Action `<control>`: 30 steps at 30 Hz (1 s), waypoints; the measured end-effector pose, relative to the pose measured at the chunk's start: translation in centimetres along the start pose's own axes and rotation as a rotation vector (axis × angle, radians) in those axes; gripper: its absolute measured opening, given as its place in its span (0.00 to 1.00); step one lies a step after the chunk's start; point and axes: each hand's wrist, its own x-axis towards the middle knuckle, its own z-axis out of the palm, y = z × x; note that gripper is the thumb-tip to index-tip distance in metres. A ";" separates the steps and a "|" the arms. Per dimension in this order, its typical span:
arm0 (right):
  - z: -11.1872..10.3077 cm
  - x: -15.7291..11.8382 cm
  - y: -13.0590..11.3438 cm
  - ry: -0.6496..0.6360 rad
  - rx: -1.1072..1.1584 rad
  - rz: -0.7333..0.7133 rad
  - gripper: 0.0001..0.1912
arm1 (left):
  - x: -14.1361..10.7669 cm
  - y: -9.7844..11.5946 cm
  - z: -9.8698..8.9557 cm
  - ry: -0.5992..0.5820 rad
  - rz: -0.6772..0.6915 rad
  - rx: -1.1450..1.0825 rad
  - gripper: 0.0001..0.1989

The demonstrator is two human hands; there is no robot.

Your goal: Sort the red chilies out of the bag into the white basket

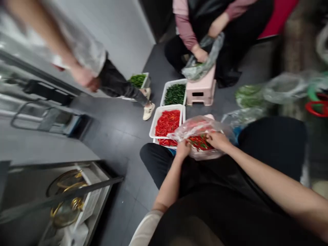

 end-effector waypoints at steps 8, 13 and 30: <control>2.6 2.3 -4.0 -0.039 -0.362 -0.201 0.18 | 1.3 -2.0 -0.2 0.166 0.108 -0.103 0.18; 3.0 4.0 -2.6 -0.109 -0.306 -0.167 0.17 | 1.6 -2.7 0.9 0.140 0.135 -0.215 0.12; -2.4 -1.4 -2.1 -0.310 1.338 0.124 0.22 | 0.4 1.6 2.5 -0.135 0.140 -0.616 0.16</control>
